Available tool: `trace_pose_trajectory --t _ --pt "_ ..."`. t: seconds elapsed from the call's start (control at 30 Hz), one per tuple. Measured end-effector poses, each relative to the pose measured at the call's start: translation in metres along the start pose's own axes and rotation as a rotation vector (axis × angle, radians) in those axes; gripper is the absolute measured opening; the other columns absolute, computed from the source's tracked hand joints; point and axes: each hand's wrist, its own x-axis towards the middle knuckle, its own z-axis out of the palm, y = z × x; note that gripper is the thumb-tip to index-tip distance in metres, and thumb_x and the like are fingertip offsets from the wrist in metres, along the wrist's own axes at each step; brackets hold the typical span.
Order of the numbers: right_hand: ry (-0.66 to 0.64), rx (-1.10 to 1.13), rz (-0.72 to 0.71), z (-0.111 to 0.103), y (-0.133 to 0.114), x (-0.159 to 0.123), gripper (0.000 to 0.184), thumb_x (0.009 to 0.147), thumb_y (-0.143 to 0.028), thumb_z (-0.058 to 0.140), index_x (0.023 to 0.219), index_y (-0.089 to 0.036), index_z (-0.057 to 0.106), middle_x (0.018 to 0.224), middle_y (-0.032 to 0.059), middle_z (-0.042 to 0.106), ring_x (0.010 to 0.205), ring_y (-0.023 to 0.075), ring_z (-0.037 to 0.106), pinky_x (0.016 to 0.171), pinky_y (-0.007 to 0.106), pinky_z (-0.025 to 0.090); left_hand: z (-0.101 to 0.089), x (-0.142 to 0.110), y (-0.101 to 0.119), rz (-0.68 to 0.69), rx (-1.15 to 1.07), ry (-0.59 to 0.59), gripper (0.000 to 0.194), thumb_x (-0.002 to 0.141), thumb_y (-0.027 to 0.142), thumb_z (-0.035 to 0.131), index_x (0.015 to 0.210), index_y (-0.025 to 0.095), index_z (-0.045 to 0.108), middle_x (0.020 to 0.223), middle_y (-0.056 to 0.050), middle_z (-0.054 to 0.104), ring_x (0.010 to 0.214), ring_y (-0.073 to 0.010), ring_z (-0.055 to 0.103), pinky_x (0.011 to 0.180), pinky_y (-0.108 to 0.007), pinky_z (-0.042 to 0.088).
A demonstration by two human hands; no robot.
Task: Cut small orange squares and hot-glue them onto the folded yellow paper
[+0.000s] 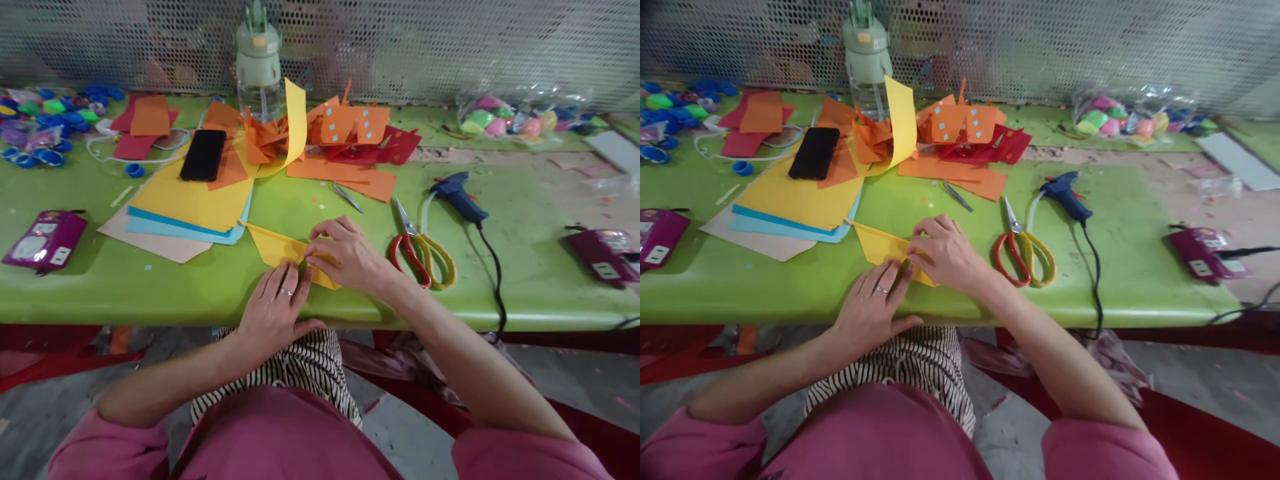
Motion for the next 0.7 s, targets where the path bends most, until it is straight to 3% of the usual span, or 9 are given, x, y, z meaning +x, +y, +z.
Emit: trace_pose_trajectory --t 0.13,0.3,0.5,0.7 --pt "-0.194 0.073 -0.043 -0.008 0.007 0.023 0.013 0.089 -0.028 0.067 0.089 -0.017 0.073 0.102 0.0105 0.064 0.097 0.0231 0.053 0.097 0.041 0.040 -0.001 0.000 0.000 -0.013 -0.014 -0.019 0.076 0.095 0.066 0.039 0.139 0.006 0.057 0.132 -0.020 0.062 0.120 -0.0319 0.058 0.103 -0.043 0.047" --pt "-0.374 -0.063 -0.108 -0.012 0.004 0.040 0.016 0.093 -0.028 0.062 0.089 -0.017 0.073 0.104 0.0116 0.065 0.101 0.0254 0.052 0.098 0.043 0.039 -0.002 0.001 0.000 -0.009 0.001 -0.073 0.078 0.095 0.066 0.037 0.143 0.007 0.052 0.137 -0.020 0.060 0.122 -0.0320 0.057 0.105 -0.044 0.046" --pt "-0.411 -0.220 -0.193 -0.012 -0.001 0.041 0.024 0.098 -0.026 0.051 0.094 -0.017 0.073 0.112 0.0127 0.064 0.103 0.0262 0.050 0.093 0.043 0.040 -0.004 0.001 -0.003 0.020 0.020 -0.115 0.077 0.097 0.065 0.035 0.146 0.006 0.049 0.145 -0.019 0.055 0.122 -0.0310 0.056 0.104 -0.042 0.046" --pt "-0.414 -0.285 -0.205 -0.005 -0.005 0.039 0.029 0.096 -0.019 0.046 0.088 -0.016 0.073 0.100 0.0135 0.065 0.099 0.0270 0.051 0.087 0.042 0.042 0.000 0.000 -0.007 0.057 0.001 -0.075 0.080 0.093 0.069 0.041 0.142 0.007 0.054 0.141 -0.019 0.059 0.122 -0.0330 0.057 0.106 -0.043 0.044"
